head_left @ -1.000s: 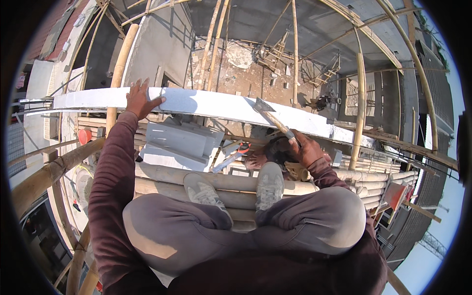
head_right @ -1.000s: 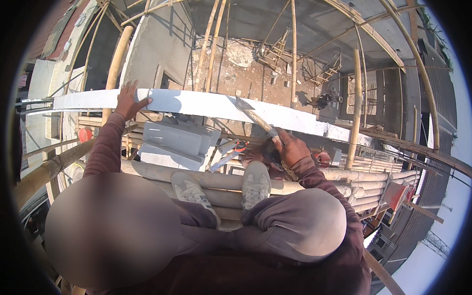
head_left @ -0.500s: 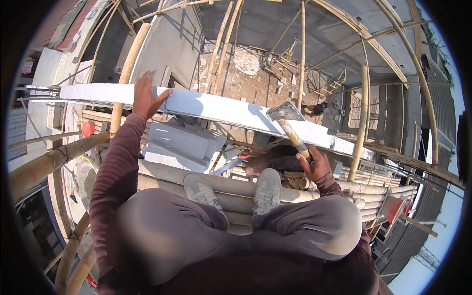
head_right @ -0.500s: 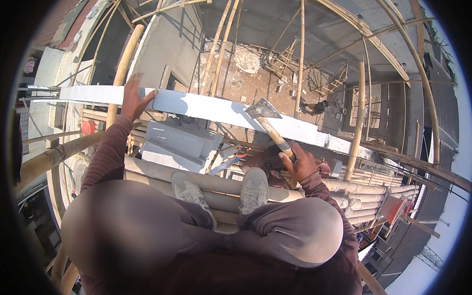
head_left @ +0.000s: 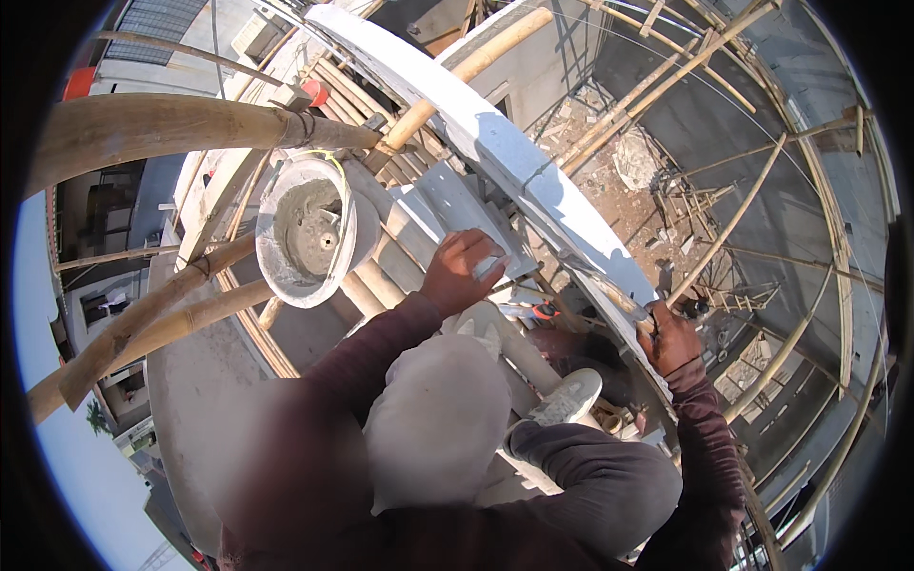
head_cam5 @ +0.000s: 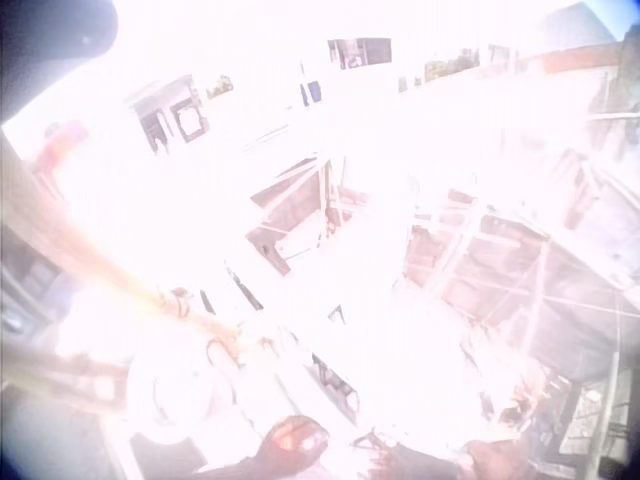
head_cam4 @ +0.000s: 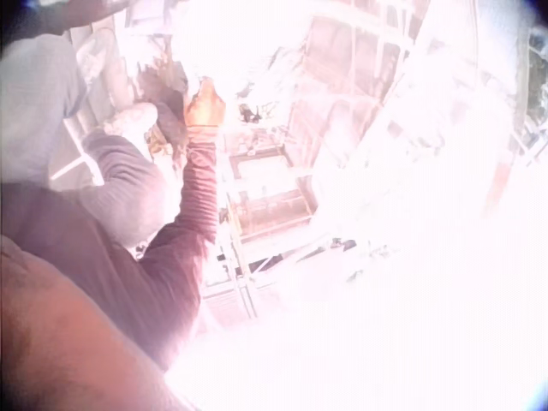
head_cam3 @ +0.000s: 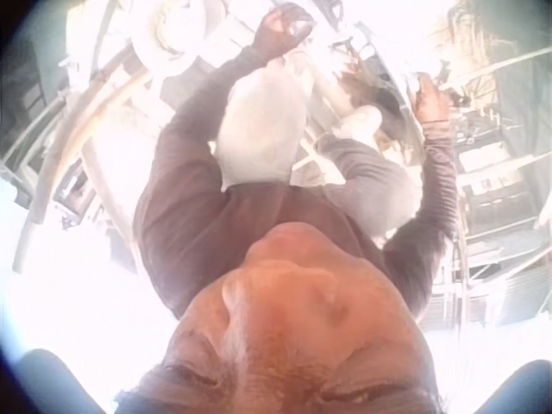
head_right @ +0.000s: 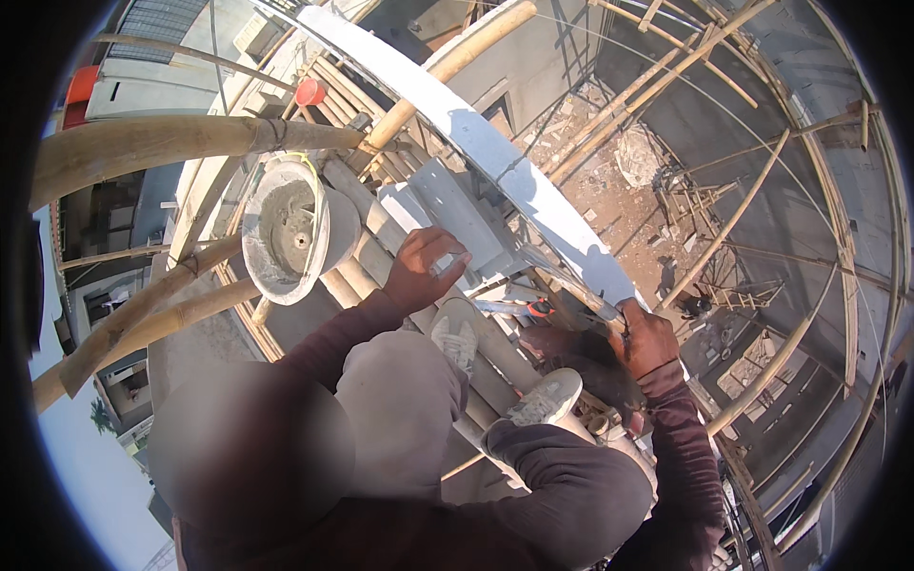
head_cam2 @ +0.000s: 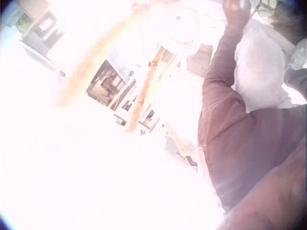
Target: The person sits on bamboo scaffolding and installs white soffit panels along a building edge. They measure the panel with a tape measure, mix cement in a bucket with a trowel, apply the cement to the panel, and secure it in place.
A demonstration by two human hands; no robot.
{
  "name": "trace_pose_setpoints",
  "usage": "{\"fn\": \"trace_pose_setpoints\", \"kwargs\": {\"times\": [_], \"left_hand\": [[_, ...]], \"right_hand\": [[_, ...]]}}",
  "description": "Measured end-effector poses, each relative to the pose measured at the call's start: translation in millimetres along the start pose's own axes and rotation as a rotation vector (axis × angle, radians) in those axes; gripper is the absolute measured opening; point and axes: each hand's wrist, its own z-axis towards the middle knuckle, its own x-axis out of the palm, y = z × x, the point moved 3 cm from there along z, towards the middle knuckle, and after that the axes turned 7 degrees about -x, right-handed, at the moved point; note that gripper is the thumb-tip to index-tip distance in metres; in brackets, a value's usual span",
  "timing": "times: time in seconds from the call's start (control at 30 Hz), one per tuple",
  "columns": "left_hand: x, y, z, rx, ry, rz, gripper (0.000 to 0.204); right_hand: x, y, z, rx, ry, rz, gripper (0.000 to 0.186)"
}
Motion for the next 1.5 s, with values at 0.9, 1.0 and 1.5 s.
{"fn": "trace_pose_setpoints", "kwargs": {"times": [0.9,1.0,1.5], "left_hand": [[-247,136,-36,-1.353,-0.481,-0.419,0.054],[-243,99,-42,-1.576,-0.475,-0.639,0.056],[-274,44,-63,-1.485,-0.165,-0.662,0.046]], "right_hand": [[0,155,-324,1.27,0.346,0.585,0.036],[0,172,-341,1.316,0.316,0.631,0.04],[-23,266,-384,1.57,0.131,0.802,0.037]]}}
